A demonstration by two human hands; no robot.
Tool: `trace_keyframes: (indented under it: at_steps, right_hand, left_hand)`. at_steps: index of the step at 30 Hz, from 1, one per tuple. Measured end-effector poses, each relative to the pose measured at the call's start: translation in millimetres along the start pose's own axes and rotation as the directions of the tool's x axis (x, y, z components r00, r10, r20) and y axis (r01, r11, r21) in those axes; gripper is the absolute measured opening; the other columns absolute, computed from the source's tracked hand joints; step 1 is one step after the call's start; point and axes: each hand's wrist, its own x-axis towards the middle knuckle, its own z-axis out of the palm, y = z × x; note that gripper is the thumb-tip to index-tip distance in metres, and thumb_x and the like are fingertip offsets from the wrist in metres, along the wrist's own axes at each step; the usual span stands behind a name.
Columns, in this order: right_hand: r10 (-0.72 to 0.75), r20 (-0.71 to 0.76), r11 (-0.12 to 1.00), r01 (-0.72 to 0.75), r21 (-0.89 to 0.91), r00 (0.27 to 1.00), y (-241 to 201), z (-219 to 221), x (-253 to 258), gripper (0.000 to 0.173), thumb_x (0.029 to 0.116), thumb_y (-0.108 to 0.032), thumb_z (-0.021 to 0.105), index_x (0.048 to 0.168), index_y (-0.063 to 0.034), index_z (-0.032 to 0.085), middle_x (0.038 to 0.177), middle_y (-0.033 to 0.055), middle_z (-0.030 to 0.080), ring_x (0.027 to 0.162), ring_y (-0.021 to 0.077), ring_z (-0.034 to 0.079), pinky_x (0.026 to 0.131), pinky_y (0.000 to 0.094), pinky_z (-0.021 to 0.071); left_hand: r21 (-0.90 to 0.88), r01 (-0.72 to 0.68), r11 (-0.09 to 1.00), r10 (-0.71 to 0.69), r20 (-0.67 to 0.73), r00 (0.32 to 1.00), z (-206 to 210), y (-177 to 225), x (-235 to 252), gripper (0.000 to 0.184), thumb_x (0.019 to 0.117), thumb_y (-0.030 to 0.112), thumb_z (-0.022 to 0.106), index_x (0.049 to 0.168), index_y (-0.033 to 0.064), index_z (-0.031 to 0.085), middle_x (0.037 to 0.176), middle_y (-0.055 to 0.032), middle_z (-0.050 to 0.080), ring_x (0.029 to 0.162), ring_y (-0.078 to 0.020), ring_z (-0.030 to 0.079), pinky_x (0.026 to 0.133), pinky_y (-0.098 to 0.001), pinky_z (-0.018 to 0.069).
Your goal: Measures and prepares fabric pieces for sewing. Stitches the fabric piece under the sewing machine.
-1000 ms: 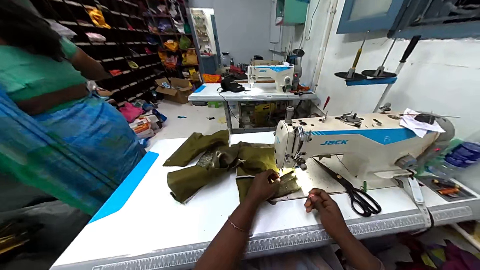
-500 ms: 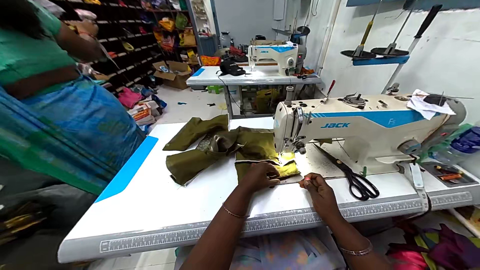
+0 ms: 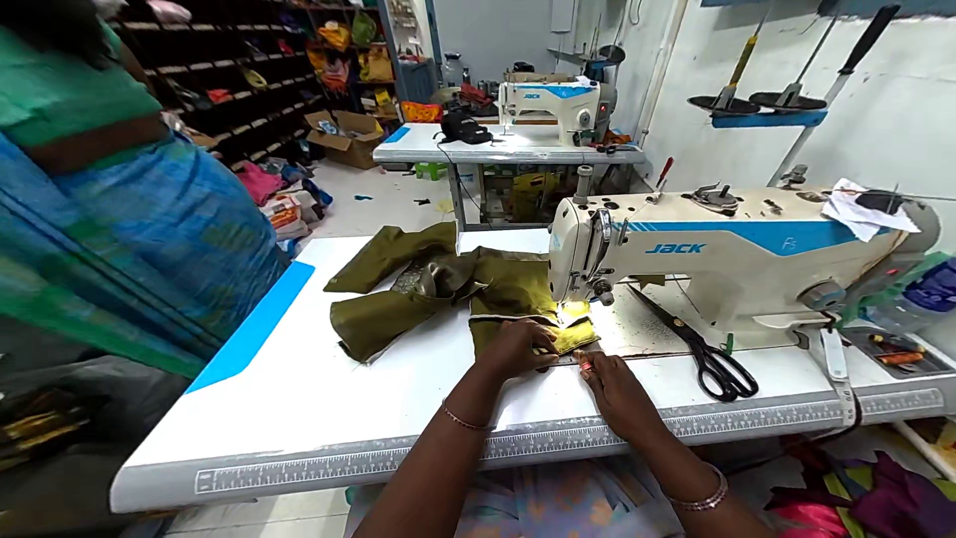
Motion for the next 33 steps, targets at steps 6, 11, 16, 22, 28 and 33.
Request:
trace_keyframes:
  at_steps: [6,11,16,22,28,33]
  right_hand:
    - [0.006,-0.001,1.000,-0.006,-0.029,1.000,-0.1,1.8,0.8,0.034,0.1088,-0.022,0.050,0.136,-0.0044,0.060,0.113,0.0146,0.068,0.106,0.0335,0.064,0.094,0.0497,0.0519]
    - [0.027,-0.005,0.998,-0.027,-0.052,1.000,-3.0,1.1,1.1,0.029,0.1079,-0.020,0.052,0.129,-0.0023,0.063,0.105,0.0157,0.068,0.102,0.0347,0.064,0.090,0.0499,0.0527]
    - [0.047,-0.001,0.997,-0.047,-0.057,0.999,-4.1,0.0,0.9,0.031,0.1086,-0.021,0.051,0.130,-0.0025,0.062,0.108,0.0161,0.068,0.105,0.0349,0.064,0.092,0.0503,0.0525]
    - [0.042,-0.010,0.998,-0.043,-0.046,0.999,-2.4,-0.1,-0.2,0.030,0.1082,-0.022,0.052,0.129,-0.0031,0.063,0.103,0.0155,0.068,0.100,0.0339,0.064,0.088,0.0492,0.0531]
    - [0.059,0.015,0.997,-0.058,-0.059,0.998,-2.5,-2.0,0.3,0.031,0.1089,-0.023,0.050,0.129,-0.0047,0.063,0.102,0.0138,0.068,0.100,0.0325,0.064,0.089,0.0475,0.0528]
    - [0.088,0.019,0.996,-0.087,-0.033,0.996,-3.5,-3.0,0.0,0.031,0.1088,-0.024,0.050,0.131,-0.0056,0.063,0.104,0.0148,0.067,0.099,0.0323,0.065,0.088,0.0473,0.0538]
  left_hand:
    - [0.012,-0.035,0.999,0.035,-0.051,0.998,3.7,-1.7,1.2,0.014,0.0936,0.018,0.074,0.100,0.0081,0.082,0.121,-0.0100,0.074,0.126,-0.0285,0.062,0.109,-0.0616,0.0385]
    - [0.044,-0.002,0.999,0.005,-0.069,0.998,4.9,1.3,1.9,0.014,0.0927,0.014,0.074,0.103,0.0098,0.082,0.127,-0.0098,0.072,0.134,-0.0314,0.055,0.109,-0.0670,0.0332]
    - [0.045,0.003,0.999,-0.002,-0.029,1.000,3.7,5.9,0.8,0.014,0.0937,0.014,0.072,0.103,0.0098,0.081,0.129,-0.0084,0.071,0.136,-0.0289,0.054,0.111,-0.0659,0.0314]
    - [0.064,0.053,0.997,-0.055,0.024,0.998,2.6,7.5,0.8,0.019,0.0975,0.017,0.069,0.113,0.0137,0.080,0.136,-0.0064,0.068,0.141,-0.0280,0.050,0.113,-0.0664,0.0291]
    - [0.246,0.049,0.968,-0.069,0.074,0.995,0.1,30.5,-1.5,0.016,0.0988,0.012,0.066,0.108,0.0093,0.079,0.147,-0.0046,0.059,0.144,-0.0315,0.045,0.115,-0.0686,0.0295]
    - [0.203,0.029,0.979,-0.059,0.141,0.988,3.0,23.4,-9.9,0.027,0.1045,0.015,0.057,0.127,0.0086,0.071,0.147,-0.0058,0.059,0.143,-0.0259,0.049,0.121,-0.0652,0.0237]
